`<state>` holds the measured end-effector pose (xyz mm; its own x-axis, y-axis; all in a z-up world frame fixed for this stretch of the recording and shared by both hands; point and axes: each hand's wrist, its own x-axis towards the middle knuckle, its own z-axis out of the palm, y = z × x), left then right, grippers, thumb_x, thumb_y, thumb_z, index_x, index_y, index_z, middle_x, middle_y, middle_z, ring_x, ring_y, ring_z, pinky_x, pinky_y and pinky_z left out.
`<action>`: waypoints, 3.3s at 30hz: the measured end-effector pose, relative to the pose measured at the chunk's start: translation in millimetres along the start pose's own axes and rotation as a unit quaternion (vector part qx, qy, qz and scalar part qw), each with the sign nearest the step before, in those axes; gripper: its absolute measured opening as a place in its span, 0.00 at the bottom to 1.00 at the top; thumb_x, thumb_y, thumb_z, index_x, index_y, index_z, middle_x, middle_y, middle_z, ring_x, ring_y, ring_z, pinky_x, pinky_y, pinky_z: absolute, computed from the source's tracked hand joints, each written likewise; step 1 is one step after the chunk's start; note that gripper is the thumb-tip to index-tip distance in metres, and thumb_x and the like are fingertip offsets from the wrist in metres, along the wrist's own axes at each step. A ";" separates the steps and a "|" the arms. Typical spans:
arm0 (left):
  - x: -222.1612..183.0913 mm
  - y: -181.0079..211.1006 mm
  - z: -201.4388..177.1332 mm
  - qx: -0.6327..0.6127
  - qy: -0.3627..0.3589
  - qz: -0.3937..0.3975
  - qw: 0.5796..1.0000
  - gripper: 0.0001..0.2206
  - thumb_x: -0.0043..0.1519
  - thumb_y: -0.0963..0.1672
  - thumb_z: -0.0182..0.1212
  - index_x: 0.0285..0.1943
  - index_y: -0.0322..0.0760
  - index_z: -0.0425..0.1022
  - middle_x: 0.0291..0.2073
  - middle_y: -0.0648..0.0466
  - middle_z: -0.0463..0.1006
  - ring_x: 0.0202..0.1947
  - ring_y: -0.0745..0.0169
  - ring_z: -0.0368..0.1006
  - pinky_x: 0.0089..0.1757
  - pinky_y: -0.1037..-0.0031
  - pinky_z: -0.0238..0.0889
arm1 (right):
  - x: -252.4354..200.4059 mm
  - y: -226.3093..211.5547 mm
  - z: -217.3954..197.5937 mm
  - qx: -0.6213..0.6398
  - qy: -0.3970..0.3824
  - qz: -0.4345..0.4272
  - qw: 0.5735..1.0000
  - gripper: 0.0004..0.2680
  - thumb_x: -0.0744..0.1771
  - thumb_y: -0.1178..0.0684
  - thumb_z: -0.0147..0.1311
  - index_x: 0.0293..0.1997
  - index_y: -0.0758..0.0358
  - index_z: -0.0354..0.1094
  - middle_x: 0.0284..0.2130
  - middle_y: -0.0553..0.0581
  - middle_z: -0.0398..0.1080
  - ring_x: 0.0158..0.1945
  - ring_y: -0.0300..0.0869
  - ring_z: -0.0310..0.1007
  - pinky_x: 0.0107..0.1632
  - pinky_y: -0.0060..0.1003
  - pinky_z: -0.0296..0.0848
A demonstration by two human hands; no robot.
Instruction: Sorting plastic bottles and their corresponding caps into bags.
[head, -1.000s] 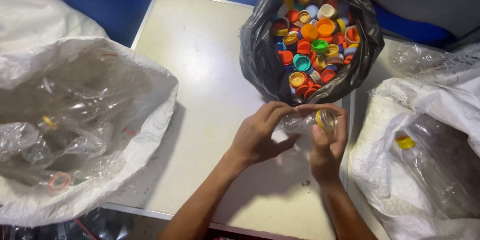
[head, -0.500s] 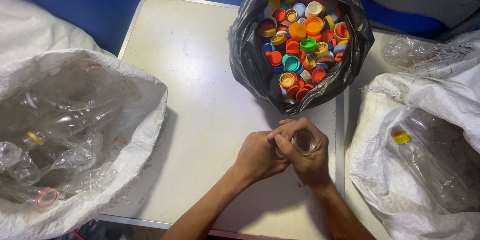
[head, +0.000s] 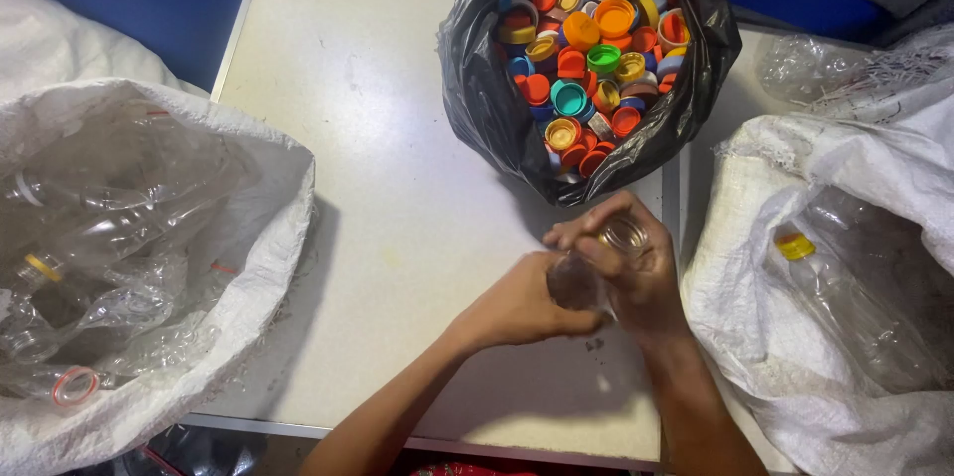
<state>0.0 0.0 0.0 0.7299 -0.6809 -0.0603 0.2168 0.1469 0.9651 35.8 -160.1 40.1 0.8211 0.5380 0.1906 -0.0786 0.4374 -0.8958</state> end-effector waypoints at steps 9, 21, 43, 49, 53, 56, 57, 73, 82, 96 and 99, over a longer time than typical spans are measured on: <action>0.9 30.0 6.8 0.286 0.246 -0.063 0.924 0.21 0.50 0.44 0.72 0.53 0.39 0.75 0.28 0.49 0.83 0.29 0.55 0.81 0.37 0.69 0.74 | -9.1 14.2 4.6 -0.174 0.187 0.023 0.967 0.04 0.66 0.56 0.57 0.35 0.62 0.68 0.29 0.56 0.75 0.39 0.44 0.80 0.55 0.49 0.75; -5.7 -4.6 12.8 0.070 -0.040 0.040 0.996 0.08 0.56 0.43 0.67 0.36 0.33 0.75 0.27 0.50 0.79 0.30 0.61 0.77 0.39 0.72 0.71 | -39.8 -9.1 -0.3 -0.050 -0.010 -0.041 0.998 0.06 0.67 0.59 0.58 0.31 0.59 0.65 0.23 0.56 0.72 0.28 0.41 0.77 0.50 0.47 0.75; -9.5 10.0 4.8 0.073 0.045 0.001 0.996 0.15 0.56 0.48 0.71 0.40 0.34 0.74 0.28 0.51 0.77 0.31 0.61 0.74 0.36 0.71 0.69 | -18.5 -4.6 -8.4 -0.144 0.122 -0.015 0.982 0.06 0.66 0.55 0.56 0.30 0.59 0.63 0.22 0.55 0.71 0.29 0.44 0.75 0.57 0.52 0.71; -7.9 -4.2 4.6 0.029 -0.070 0.033 0.997 0.18 0.59 0.53 0.68 0.45 0.36 0.80 0.35 0.56 0.81 0.38 0.65 0.79 0.41 0.72 0.73 | -9.5 -6.9 -16.3 -0.276 -0.113 -0.023 0.954 0.11 0.65 0.44 0.59 0.33 0.61 0.73 0.36 0.59 0.77 0.52 0.50 0.79 0.74 0.54 0.60; -6.3 -7.6 -0.1 -0.005 -0.048 -0.018 0.999 0.18 0.59 0.53 0.70 0.40 0.34 0.79 0.30 0.55 0.83 0.34 0.65 0.83 0.39 0.72 0.78 | -2.6 -7.4 -5.0 -0.263 -0.132 0.072 0.953 0.16 0.64 0.37 0.60 0.37 0.63 0.76 0.43 0.61 0.76 0.52 0.49 0.77 0.57 0.47 0.74; -5.6 -3.6 -4.6 -0.018 -0.021 -0.001 1.000 0.16 0.59 0.51 0.71 0.38 0.34 0.79 0.27 0.55 0.82 0.30 0.65 0.81 0.34 0.72 0.76 | 0.6 -7.0 -11.1 -0.273 -0.122 0.102 0.949 0.23 0.63 0.29 0.61 0.41 0.65 0.75 0.45 0.62 0.75 0.54 0.50 0.78 0.55 0.44 0.79; -5.3 -5.5 -5.0 -0.043 -0.031 0.009 0.999 0.16 0.59 0.52 0.70 0.39 0.35 0.78 0.27 0.54 0.81 0.29 0.65 0.81 0.33 0.74 0.76 | 2.7 -10.4 -10.7 -0.288 -0.129 0.083 0.945 0.25 0.63 0.27 0.60 0.45 0.64 0.74 0.46 0.61 0.73 0.54 0.49 0.77 0.55 0.43 0.78; -6.1 11.8 -9.6 -0.003 0.195 0.074 0.978 0.16 0.59 0.52 0.68 0.44 0.40 0.74 0.29 0.60 0.74 0.27 0.75 0.70 0.30 0.81 0.64 | 195.8 -24.8 -22.9 -0.781 -0.107 -0.188 0.585 0.11 0.68 0.48 0.61 0.52 0.60 0.75 0.42 0.60 0.76 0.50 0.53 0.73 0.57 0.52 0.58; -8.4 15.9 -13.8 0.079 0.283 0.111 0.949 0.18 0.60 0.53 0.67 0.46 0.38 0.74 0.32 0.57 0.78 0.33 0.72 0.74 0.36 0.78 0.66 | 196.3 -36.0 -16.9 -0.830 -0.072 -0.124 0.539 0.10 0.65 0.45 0.67 0.44 0.58 0.77 0.32 0.55 0.77 0.38 0.46 0.76 0.59 0.51 0.58; -14.8 22.8 -14.9 0.216 0.322 0.143 0.911 0.20 0.60 0.53 0.67 0.48 0.35 0.73 0.34 0.50 0.83 0.34 0.62 0.82 0.37 0.71 0.75 | 77.3 -61.6 -2.2 -0.368 -0.014 -0.071 0.927 0.12 0.68 0.53 0.65 0.50 0.62 0.65 0.49 0.56 0.76 0.56 0.42 0.78 0.61 0.39 0.79; -15.0 18.7 -16.2 0.303 0.338 0.157 0.877 0.19 0.57 0.50 0.70 0.48 0.34 0.72 0.34 0.48 0.82 0.34 0.55 0.81 0.37 0.67 0.73 | 40.0 -62.8 1.5 -0.350 -0.050 -0.021 0.935 0.15 0.66 0.55 0.65 0.56 0.64 0.65 0.53 0.59 0.74 0.59 0.43 0.76 0.64 0.40 0.77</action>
<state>3.6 24.6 14.8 0.9538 -0.0645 0.2934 -0.2990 -0.2968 0.9069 72.7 -164.9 104.6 0.7561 0.6103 0.2362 0.3698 -0.1005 -0.9237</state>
